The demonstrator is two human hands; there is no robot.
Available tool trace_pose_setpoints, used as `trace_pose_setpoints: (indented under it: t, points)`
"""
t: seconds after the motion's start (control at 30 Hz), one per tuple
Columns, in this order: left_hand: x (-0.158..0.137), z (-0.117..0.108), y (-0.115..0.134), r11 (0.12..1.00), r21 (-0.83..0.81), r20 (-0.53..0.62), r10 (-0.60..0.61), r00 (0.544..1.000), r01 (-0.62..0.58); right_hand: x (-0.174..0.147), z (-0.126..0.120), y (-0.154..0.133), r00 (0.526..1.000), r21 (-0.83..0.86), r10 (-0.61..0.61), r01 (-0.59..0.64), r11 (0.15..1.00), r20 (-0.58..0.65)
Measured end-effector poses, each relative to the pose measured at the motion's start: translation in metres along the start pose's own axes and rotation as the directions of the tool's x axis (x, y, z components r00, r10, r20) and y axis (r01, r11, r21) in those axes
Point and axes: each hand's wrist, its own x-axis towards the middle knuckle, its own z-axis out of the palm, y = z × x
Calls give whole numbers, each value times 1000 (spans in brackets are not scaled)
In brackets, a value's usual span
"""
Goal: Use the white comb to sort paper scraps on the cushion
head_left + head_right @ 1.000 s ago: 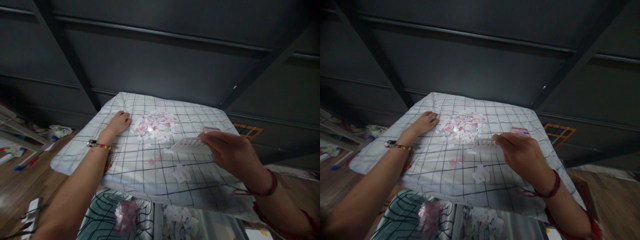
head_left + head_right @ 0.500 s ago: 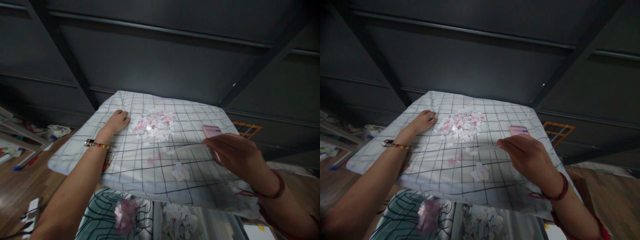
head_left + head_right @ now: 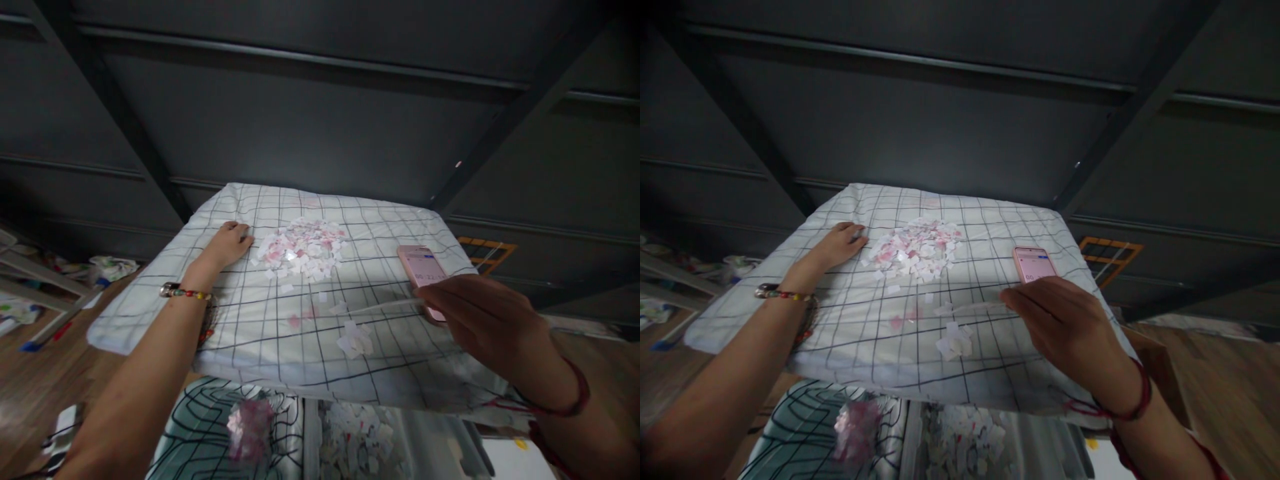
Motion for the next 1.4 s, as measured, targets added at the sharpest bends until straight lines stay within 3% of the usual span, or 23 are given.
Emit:
trace_pose_setpoints:
  t: [0.37, 0.63, 0.9, 1.4]
  points:
    - [4, 5, -7, 999, 17, -6, 49, 999, -49, 7, -4, 8, 998, -41, -68, 68, 997, 18]
    - [4, 7, -10, 999, 17, -22, 50, 999, -49, 10, 9, 16, 996, 21, -90, 91, 996, -21]
    - [5, 7, -10, 998, 34, -5, 52, 999, -52, 29, 13, 11, 985, -71, -168, 165, 984, -36]
    - [4, 6, -10, 997, 17, -12, 70, 997, -70, 17, -6, 9, 993, -14, -112, 113, 994, 21]
